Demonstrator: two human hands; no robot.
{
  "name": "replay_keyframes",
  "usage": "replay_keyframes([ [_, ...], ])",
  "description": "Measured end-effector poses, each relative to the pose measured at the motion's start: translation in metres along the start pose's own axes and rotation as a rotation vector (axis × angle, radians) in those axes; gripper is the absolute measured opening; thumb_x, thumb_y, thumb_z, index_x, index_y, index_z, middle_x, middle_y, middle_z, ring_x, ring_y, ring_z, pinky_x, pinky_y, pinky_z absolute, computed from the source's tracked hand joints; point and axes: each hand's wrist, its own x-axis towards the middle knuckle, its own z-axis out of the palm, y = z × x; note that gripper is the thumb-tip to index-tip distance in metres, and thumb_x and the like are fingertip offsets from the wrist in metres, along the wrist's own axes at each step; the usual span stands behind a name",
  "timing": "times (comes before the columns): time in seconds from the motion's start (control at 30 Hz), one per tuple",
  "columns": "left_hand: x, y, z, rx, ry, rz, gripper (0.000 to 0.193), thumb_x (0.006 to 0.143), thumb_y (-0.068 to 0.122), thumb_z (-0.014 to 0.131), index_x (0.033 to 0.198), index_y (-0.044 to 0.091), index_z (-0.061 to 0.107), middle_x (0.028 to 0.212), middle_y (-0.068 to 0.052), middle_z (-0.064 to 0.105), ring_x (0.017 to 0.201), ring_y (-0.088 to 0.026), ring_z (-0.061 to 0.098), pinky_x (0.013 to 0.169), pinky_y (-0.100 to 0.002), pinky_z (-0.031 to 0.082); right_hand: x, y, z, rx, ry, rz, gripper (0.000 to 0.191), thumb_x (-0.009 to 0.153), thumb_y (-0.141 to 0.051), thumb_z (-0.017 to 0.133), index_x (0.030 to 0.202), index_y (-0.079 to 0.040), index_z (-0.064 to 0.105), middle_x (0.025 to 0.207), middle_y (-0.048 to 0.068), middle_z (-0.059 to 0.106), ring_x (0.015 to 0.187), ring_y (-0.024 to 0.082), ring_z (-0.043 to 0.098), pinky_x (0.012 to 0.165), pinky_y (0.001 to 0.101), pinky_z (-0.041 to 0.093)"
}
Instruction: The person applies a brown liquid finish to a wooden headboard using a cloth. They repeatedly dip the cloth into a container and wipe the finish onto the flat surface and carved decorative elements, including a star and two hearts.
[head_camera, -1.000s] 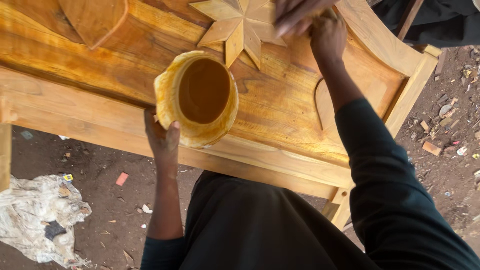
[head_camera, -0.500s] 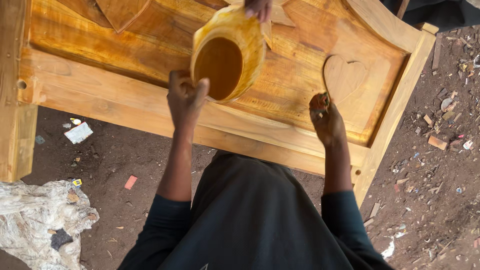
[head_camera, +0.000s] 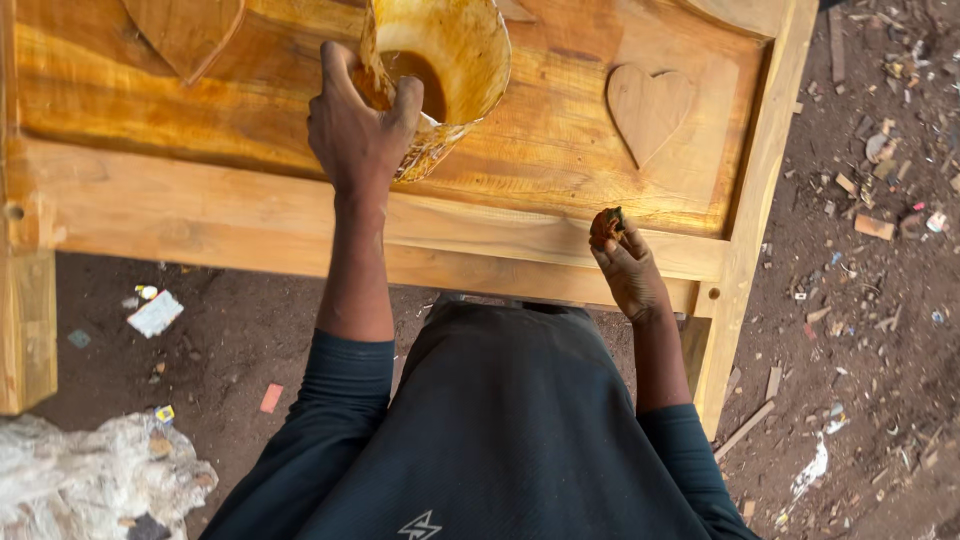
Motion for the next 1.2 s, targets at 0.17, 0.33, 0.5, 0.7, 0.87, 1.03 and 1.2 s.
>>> replay_keyframes([
  [0.17, -0.021, 0.008, -0.011, 0.208, 0.06, 0.114, 0.07, 0.083, 0.042, 0.083, 0.128, 0.0, 0.051, 0.087, -0.023, 0.068, 0.079, -0.043, 0.067, 0.071, -0.055, 0.052, 0.006, -0.018, -0.004, -0.227, -0.006, -0.096, 0.054, 0.092, -0.009, 0.074, 0.143, -0.004, 0.058, 0.128, 0.006, 0.068, 0.112, 0.018, 0.068, 0.102, 0.0347, 0.056],
  [0.33, -0.041, 0.031, -0.016, 0.062, -0.18, -0.27, 0.045, 0.086, 0.023, 0.069, 0.124, 0.006, 0.052, 0.092, -0.019, 0.071, 0.088, -0.035, 0.074, 0.084, -0.049, 0.055, 0.012, -0.048, -0.018, -0.496, -0.011, -0.185, 0.058, 0.09, -0.012, 0.078, 0.144, -0.003, 0.059, 0.124, 0.007, 0.07, 0.108, 0.016, 0.067, 0.098, 0.0348, 0.057],
  [0.5, -0.083, 0.055, 0.006, 0.123, -0.064, -0.016, 0.043, 0.088, 0.014, 0.074, 0.124, 0.001, 0.055, 0.103, -0.025, 0.072, 0.092, -0.041, 0.07, 0.088, -0.056, 0.05, 0.007, -0.063, -0.043, -0.186, -0.186, -0.089, 0.052, 0.095, -0.014, 0.074, 0.144, -0.003, 0.059, 0.126, 0.007, 0.068, 0.11, 0.017, 0.067, 0.1, 0.0352, 0.056],
  [0.7, -0.124, 0.083, 0.05, 0.177, 0.025, 0.155, 0.047, 0.086, 0.012, 0.075, 0.128, 0.0, 0.056, 0.095, -0.021, 0.074, 0.083, -0.041, 0.072, 0.082, -0.053, 0.051, -0.005, -0.077, -0.079, 0.205, -0.32, 0.044, 0.043, 0.1, -0.014, 0.066, 0.142, -0.004, 0.06, 0.127, 0.009, 0.071, 0.111, 0.02, 0.07, 0.102, 0.0356, 0.057],
  [0.87, -0.142, 0.103, 0.067, 0.079, -0.072, 0.051, 0.04, 0.088, 0.008, 0.068, 0.127, 0.004, 0.06, 0.079, -0.02, 0.073, 0.078, -0.036, 0.075, 0.082, -0.05, 0.056, -0.007, -0.097, -0.091, -0.149, -0.216, -0.038, 0.039, 0.098, -0.008, 0.067, 0.137, -0.008, 0.064, 0.119, 0.007, 0.075, 0.103, 0.018, 0.072, 0.094, 0.0357, 0.058],
  [1.03, -0.138, 0.107, 0.085, 0.069, -0.082, 0.094, 0.041, 0.088, 0.006, 0.065, 0.129, 0.006, 0.06, 0.084, -0.02, 0.075, 0.074, -0.034, 0.077, 0.083, -0.048, 0.058, -0.013, -0.127, -0.071, -0.093, -0.28, -0.073, 0.037, 0.104, -0.009, 0.069, 0.14, -0.005, 0.067, 0.118, 0.007, 0.074, 0.103, 0.016, 0.069, 0.096, 0.0337, 0.059],
  [1.2, -0.128, 0.094, 0.09, 0.058, -0.144, 0.167, 0.041, 0.089, 0.008, 0.068, 0.129, 0.005, 0.061, 0.084, -0.019, 0.077, 0.073, -0.034, 0.075, 0.082, -0.05, 0.058, -0.03, -0.158, -0.029, 0.041, -0.441, -0.088, 0.046, 0.098, -0.009, 0.07, 0.143, -0.006, 0.06, 0.135, 0.008, 0.07, 0.123, 0.019, 0.068, 0.111, 0.0345, 0.056],
])
